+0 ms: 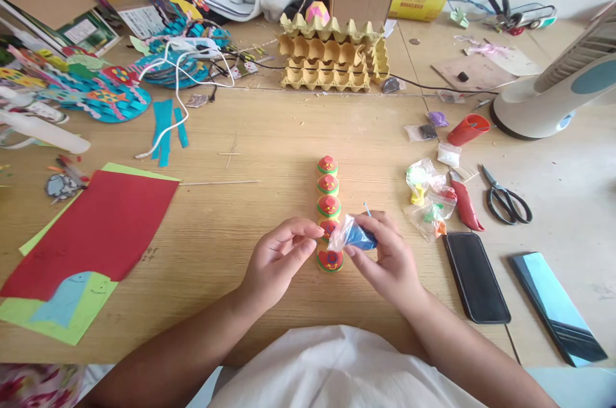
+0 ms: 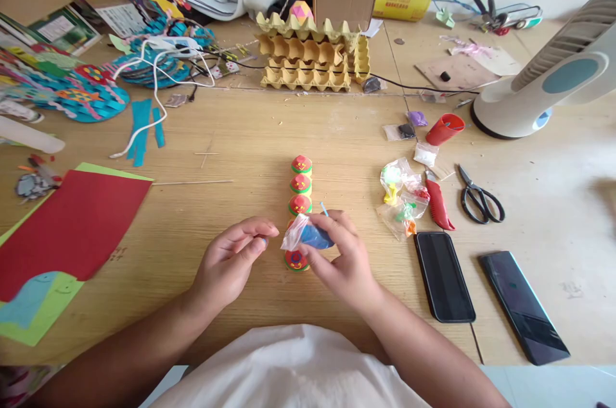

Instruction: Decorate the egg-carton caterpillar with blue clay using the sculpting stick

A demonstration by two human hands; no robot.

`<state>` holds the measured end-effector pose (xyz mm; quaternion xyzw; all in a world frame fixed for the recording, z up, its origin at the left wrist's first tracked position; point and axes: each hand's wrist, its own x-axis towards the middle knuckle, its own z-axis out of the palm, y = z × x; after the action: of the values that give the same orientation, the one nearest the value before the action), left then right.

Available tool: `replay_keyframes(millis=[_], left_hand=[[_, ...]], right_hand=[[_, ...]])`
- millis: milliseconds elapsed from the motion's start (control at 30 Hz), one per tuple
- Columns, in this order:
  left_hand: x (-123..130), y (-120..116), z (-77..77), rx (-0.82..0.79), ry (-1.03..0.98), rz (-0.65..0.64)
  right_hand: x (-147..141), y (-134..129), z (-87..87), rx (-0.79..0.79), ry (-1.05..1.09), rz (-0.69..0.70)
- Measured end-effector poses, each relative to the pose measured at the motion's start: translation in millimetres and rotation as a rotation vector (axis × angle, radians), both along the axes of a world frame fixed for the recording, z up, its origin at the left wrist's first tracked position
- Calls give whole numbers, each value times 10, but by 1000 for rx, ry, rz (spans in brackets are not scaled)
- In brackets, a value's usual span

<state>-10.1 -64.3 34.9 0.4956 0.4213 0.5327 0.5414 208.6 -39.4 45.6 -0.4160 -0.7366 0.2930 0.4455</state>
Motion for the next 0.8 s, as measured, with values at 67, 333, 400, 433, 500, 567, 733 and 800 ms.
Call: replay_keyframes(millis=[67,333,400,433,500,567,733,800], left_hand=[[2,5,-29,-100,-29,9],[1,66,-94,-305,-122,-17],[-1,71,-102,-338,-124,-29],[0,72,-104,-350,-126,-36],[4,73,-104,-360,-130,-45],[13,75,-98,-361,-129,-48],[32,74,-82,-358,-145,-73],[33,69,-77,-355,-151,-86]], right_hand=[[94,101,22,-35,-75,-84],[450,418,-151,-271,-628,-147],[449,415,-192,-285,-698,-120],[441,406,-202,-281,-726,-117],[426,384,-205,-255,-767,-125],[421,362,-201,-220,-794,-143],[435,335,-194,-123,-811,-232],[421,327,-158,-83,-719,-274]])
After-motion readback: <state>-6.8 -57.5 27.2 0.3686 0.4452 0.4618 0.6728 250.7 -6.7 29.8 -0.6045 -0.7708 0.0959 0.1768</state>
